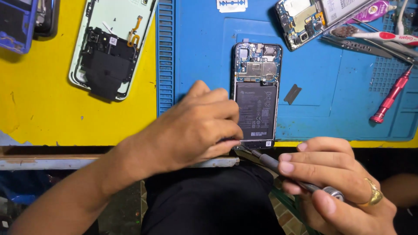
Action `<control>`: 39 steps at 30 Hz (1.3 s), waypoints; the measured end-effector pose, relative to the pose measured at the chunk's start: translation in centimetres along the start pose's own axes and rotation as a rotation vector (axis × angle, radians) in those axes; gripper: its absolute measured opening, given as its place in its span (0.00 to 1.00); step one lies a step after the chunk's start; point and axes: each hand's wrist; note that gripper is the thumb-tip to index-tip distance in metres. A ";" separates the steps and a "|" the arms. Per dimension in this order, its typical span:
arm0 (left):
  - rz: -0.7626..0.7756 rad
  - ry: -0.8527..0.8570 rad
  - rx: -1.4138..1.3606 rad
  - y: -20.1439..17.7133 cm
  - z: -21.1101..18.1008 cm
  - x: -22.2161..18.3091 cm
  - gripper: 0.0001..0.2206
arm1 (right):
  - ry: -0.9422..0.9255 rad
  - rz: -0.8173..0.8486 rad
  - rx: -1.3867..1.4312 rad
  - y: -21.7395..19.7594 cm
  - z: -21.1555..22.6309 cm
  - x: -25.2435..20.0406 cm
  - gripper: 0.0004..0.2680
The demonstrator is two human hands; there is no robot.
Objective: Disassembling a mobile phone to remove the battery and internal circuit boards using repair tools.
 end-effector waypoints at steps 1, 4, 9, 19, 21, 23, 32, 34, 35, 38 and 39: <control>-0.009 0.031 -0.076 0.5 -0.2 0.3 0.08 | 0.021 -0.001 0.005 0.0 0.1 -0.2 0.16; -0.001 0.035 -0.094 0.9 -0.1 0.5 0.05 | -0.029 0.028 0.011 -0.3 -0.4 -0.2 0.17; 0.010 0.035 -0.102 1.0 -0.2 0.5 0.06 | -0.048 -0.001 -0.001 -0.3 -0.8 -0.2 0.17; 0.023 0.002 -0.157 1.5 -0.2 0.3 0.04 | -0.086 0.076 0.084 0.1 -0.1 0.5 0.08; 0.031 0.006 -0.163 1.5 -0.3 0.2 0.05 | -0.100 0.101 0.080 -0.1 -0.3 0.5 0.08; 0.040 0.009 -0.168 1.6 -0.2 0.1 0.06 | -0.115 0.125 0.077 -0.3 -0.4 0.7 0.09; 0.035 0.004 -0.149 1.3 0.0 -0.1 0.07 | -0.123 0.032 -0.091 0.6 -0.8 1.9 0.10; -0.033 0.012 -0.071 0.4 0.1 -0.5 0.08 | -0.180 0.027 -0.046 0.8 -2.2 1.7 0.07; -0.032 -0.005 -0.053 -0.4 0.4 -0.9 0.08 | -0.200 0.020 -0.033 0.5 -1.4 2.1 0.07; -0.085 -0.117 0.395 -3.6 1.4 -2.6 0.02 | -0.093 0.123 0.047 0.2 -0.3 2.6 0.06; -0.115 -0.181 0.518 -4.8 1.8 -3.2 0.01 | -0.119 0.065 -0.063 0.4 -1.0 2.0 0.09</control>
Point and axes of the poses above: each hand's wrist, its own x-axis towards the middle knuckle, its own y-axis out of the palm, z = x × y, and after that the axes turned 10 degrees about z, right-handed
